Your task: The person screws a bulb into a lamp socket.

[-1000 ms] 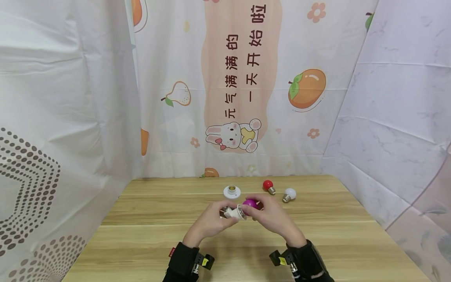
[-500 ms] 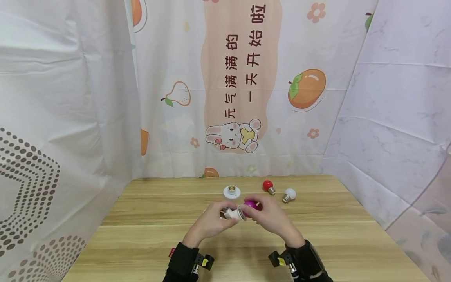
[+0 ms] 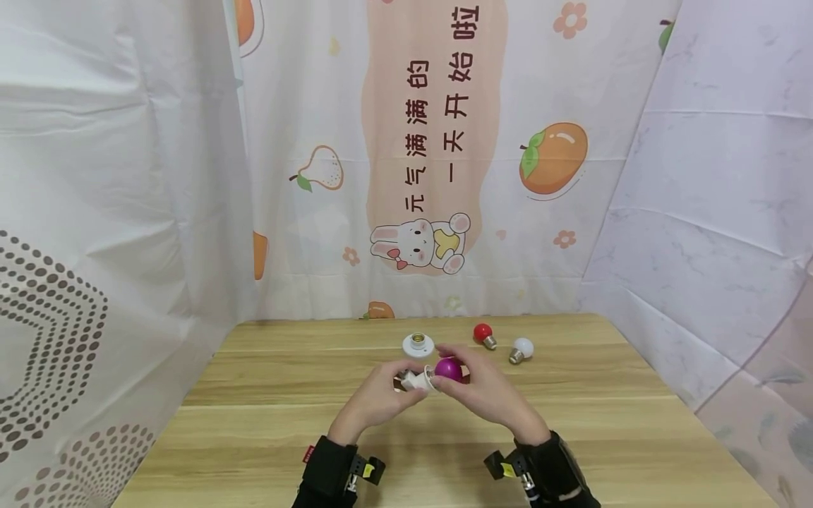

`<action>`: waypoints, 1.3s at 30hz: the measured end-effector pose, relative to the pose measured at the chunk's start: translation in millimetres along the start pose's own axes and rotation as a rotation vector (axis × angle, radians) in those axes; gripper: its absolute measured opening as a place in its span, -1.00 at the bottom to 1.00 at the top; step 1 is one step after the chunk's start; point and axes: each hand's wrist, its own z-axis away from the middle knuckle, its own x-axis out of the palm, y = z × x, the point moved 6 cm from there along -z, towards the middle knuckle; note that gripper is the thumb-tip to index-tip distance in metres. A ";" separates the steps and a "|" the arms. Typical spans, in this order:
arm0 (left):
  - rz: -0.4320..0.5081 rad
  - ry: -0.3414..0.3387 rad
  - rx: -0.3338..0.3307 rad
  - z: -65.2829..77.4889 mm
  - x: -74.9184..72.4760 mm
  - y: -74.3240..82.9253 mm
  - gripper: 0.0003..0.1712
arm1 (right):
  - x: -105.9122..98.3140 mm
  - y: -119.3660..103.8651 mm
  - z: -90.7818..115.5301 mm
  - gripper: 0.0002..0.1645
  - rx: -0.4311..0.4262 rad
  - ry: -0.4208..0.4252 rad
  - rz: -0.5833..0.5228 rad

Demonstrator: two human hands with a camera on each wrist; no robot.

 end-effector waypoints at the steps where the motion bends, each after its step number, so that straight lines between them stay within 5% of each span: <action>1: 0.001 0.002 -0.001 0.1 -0.4 -0.2 -0.60 | 0.3 -0.2 0.3 -0.32 -0.012 -0.005 -0.007; 14: 0.022 0.021 0.000 -1.1 -4.2 -1.4 -0.66 | -0.4 -8.2 2.6 -0.42 -0.267 -0.096 -0.067; 39: 0.022 0.003 0.002 -1.2 -1.3 -2.3 -0.65 | -4.2 -6.3 2.0 -0.47 -0.241 -0.085 -0.077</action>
